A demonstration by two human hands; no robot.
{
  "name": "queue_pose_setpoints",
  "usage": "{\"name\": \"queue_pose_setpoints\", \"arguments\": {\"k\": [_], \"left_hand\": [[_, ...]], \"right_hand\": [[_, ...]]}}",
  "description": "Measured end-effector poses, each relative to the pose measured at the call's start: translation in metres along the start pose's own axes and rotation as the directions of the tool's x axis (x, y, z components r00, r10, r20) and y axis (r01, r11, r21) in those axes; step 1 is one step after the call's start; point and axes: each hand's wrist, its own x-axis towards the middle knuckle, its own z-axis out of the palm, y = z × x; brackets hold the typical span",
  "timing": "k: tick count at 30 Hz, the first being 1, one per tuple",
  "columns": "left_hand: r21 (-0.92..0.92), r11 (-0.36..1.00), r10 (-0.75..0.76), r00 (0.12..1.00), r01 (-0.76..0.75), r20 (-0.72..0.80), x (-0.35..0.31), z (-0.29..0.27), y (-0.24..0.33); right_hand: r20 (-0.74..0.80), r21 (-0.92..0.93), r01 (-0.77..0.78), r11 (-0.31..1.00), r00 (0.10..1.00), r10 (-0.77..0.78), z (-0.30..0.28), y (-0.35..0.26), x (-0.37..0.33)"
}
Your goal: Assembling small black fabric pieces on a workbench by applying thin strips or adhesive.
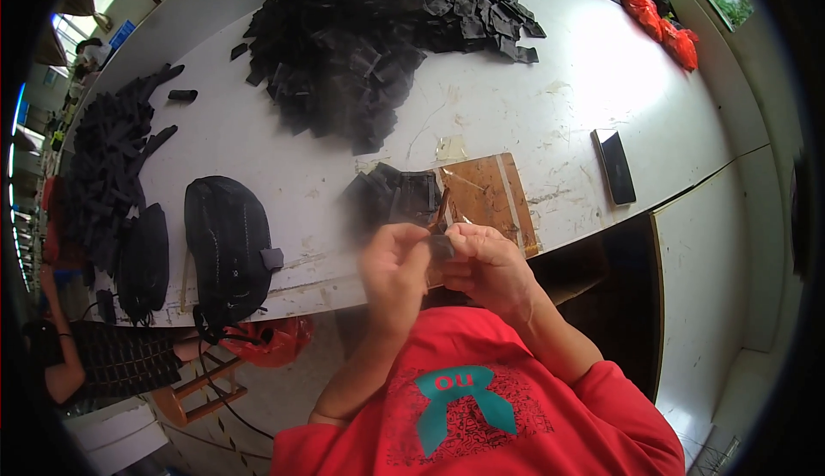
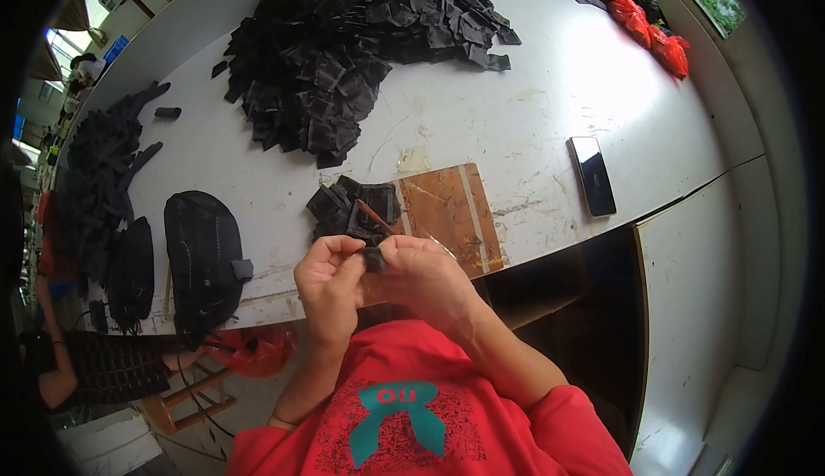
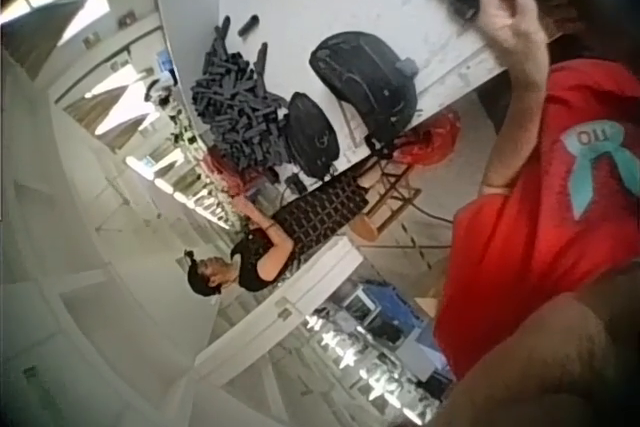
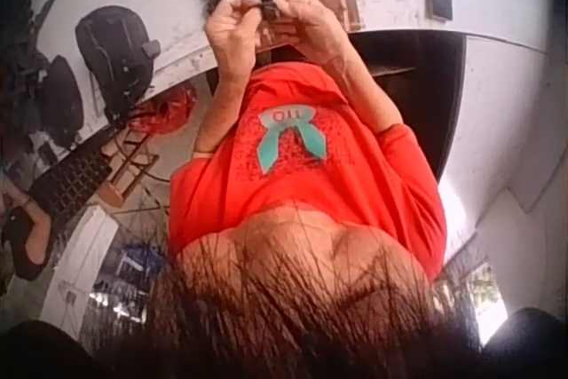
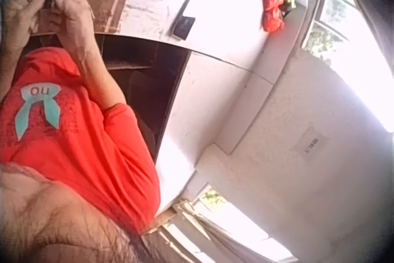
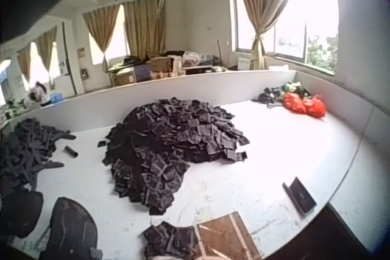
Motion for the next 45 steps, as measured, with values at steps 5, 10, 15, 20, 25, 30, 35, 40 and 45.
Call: {"name": "queue_pose_setpoints", "arguments": {"k": [5,10,15,20,25,30,35,40,45], "left_hand": [[-0.651,0.301,-0.204,0.714,0.697,0.67,0.015,-0.016,0.029],[-0.676,0.438,-0.205,0.798,0.593,0.567,0.04,-0.008,0.061],[-0.6,0.502,-0.224,0.764,0.623,0.605,0.037,-0.013,0.017],[-0.167,0.942,0.309,0.947,-0.292,0.089,0.042,0.008,0.031],[-0.04,0.922,0.38,0.882,-0.384,0.279,0.045,0.004,0.046],[-0.572,0.809,0.224,0.971,-0.137,0.084,0.034,0.009,0.038],[-0.682,0.73,0.105,0.992,-0.032,0.066,0.03,0.009,0.045],[-0.576,0.811,0.134,0.991,-0.107,0.005,0.021,0.005,0.024],[-0.357,0.923,0.205,0.97,-0.147,0.13,0.037,0.006,0.034]], "right_hand": [[0.215,-0.454,0.216,0.864,0.968,-0.129,0.011,-0.027,-0.009],[0.268,-0.762,0.379,0.525,0.922,-0.278,0.042,-0.062,0.013],[0.234,-0.638,0.305,0.707,0.951,-0.2,0.002,-0.041,0.032],[0.287,-0.864,0.482,0.145,0.708,-0.645,0.001,-0.033,0.02],[0.525,-0.805,0.562,-0.189,0.527,-0.669,0.02,-0.03,0.009],[0.548,-0.796,0.54,-0.274,0.448,-0.707,0.03,-0.029,0.012],[0.695,-0.696,0.499,-0.517,0.287,-0.659,0.024,-0.034,0.018],[0.714,-0.691,0.51,-0.512,0.374,-0.592,0.016,-0.03,0.017],[0.715,-0.699,0.448,-0.558,0.413,-0.564,0.018,-0.034,0.016]]}}
